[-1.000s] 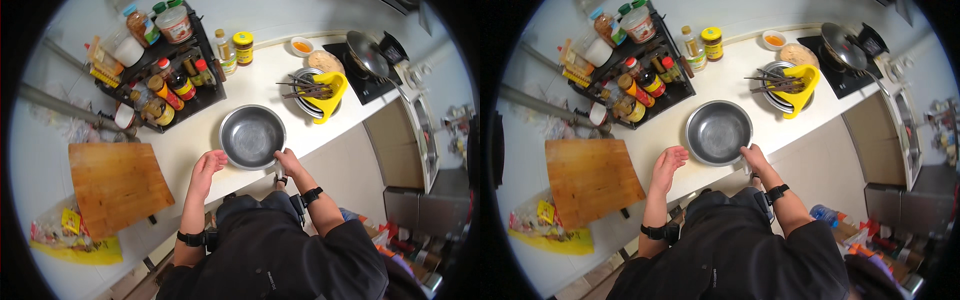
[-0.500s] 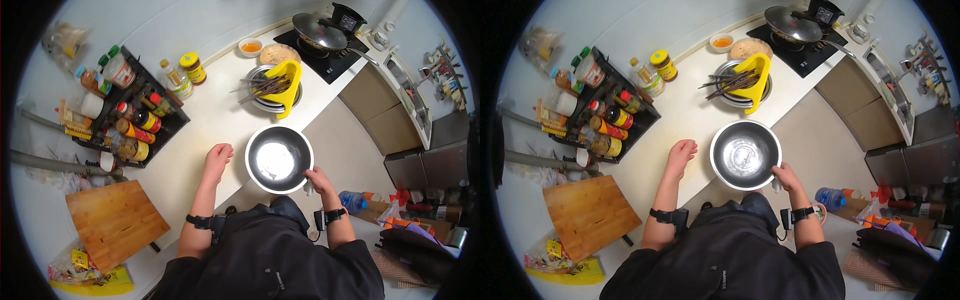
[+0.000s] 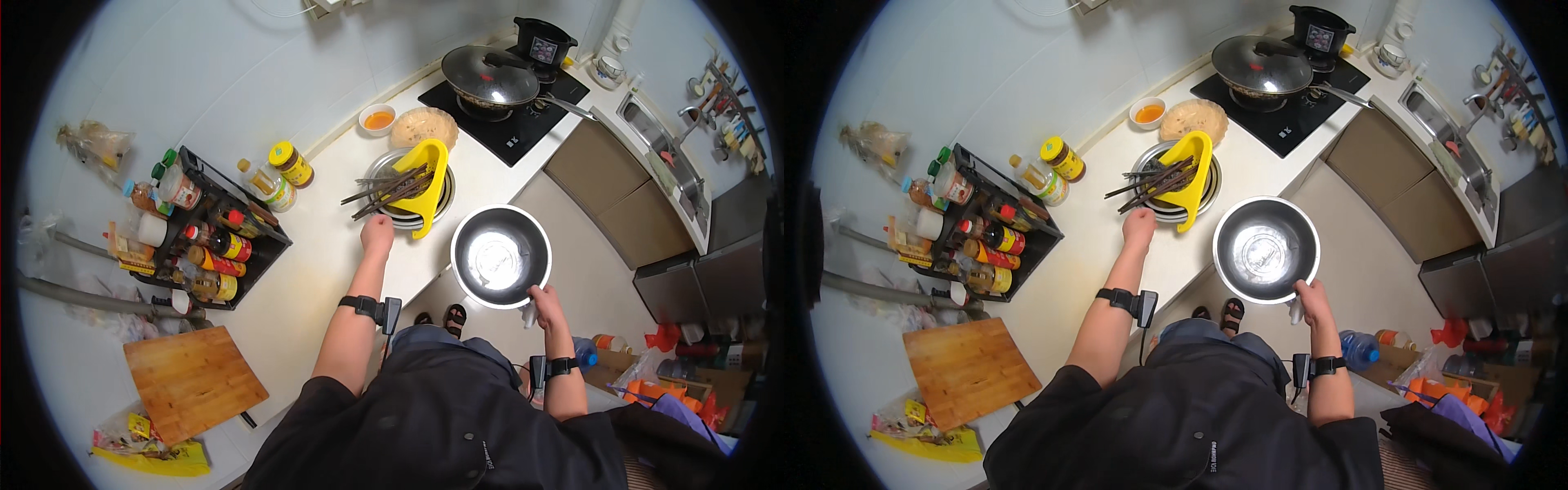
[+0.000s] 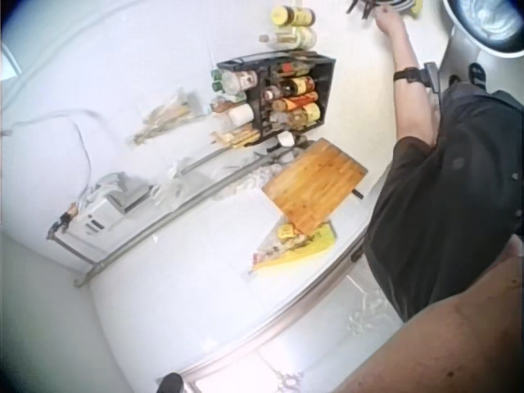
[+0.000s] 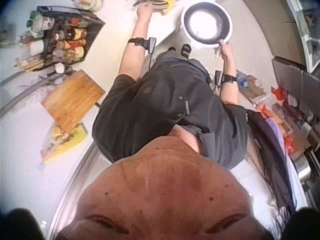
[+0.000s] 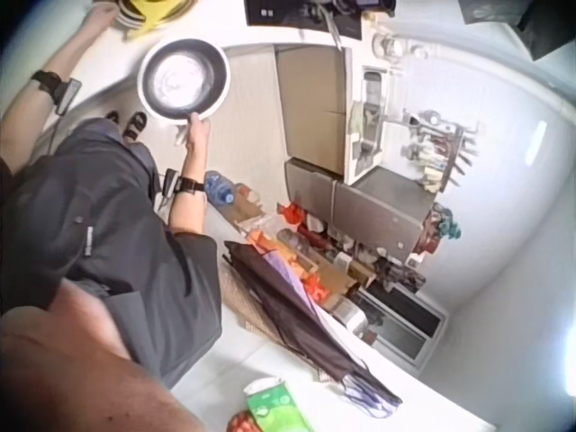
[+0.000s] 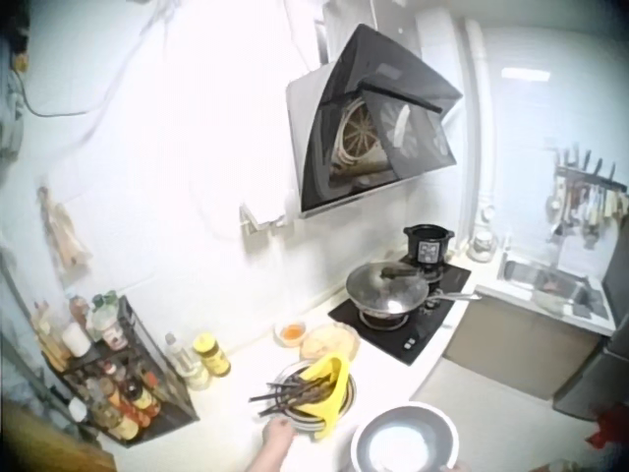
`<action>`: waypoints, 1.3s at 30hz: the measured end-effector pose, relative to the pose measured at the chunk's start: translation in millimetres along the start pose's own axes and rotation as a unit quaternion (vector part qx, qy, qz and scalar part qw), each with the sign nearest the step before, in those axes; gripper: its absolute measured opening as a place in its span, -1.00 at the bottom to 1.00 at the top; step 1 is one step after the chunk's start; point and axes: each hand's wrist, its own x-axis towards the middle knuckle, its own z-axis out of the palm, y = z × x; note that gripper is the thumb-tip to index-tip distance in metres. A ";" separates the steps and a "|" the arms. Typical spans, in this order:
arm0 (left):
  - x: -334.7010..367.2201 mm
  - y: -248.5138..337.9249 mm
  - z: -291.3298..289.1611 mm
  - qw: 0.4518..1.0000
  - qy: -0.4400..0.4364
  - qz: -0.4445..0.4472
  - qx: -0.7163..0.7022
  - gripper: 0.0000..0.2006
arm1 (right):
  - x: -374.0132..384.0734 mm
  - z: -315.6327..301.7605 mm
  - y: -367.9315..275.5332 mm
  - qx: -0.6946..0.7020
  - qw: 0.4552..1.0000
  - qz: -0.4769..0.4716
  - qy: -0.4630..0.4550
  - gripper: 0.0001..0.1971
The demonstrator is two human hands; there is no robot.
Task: The person carries a metal bowl and a white cloth to a kitchen sink and wipes the bowl. Then, in a bathroom, the person uses the white cloth to wipe several bottles and small containers one by one before placing them onto the shelves of a mirrored cabinet.
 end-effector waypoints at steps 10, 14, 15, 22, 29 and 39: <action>39.5 24.4 22.8 0.983 -0.050 -0.118 0.134 -0.60 | 5.9 -18.5 14.1 0.028 0.998 -0.006 0.053 -0.78; 39.9 30.9 22.1 0.980 -0.017 -0.137 0.142 -0.59 | 10.8 -26.0 16.9 0.026 0.996 -0.016 0.079 -0.76; 39.5 32.1 21.9 0.982 -0.019 -0.144 0.123 -0.60 | 12.9 -26.5 15.4 0.028 0.996 -0.015 0.079 -0.76; 21.1 64.6 41.9 0.978 -0.025 -0.201 -0.039 -0.70 | 59.0 -29.2 -9.7 0.047 0.997 -0.010 0.063 -0.76; 54.6 49.5 70.6 0.925 0.045 -0.279 -0.254 -0.70 | 119.2 -38.2 -68.5 0.019 1.000 0.001 -0.021 -0.76; 52.6 64.0 90.4 0.915 0.098 -0.330 -0.209 -0.73 | 180.7 -45.4 -144.6 -0.085 0.990 0.011 -0.111 -0.78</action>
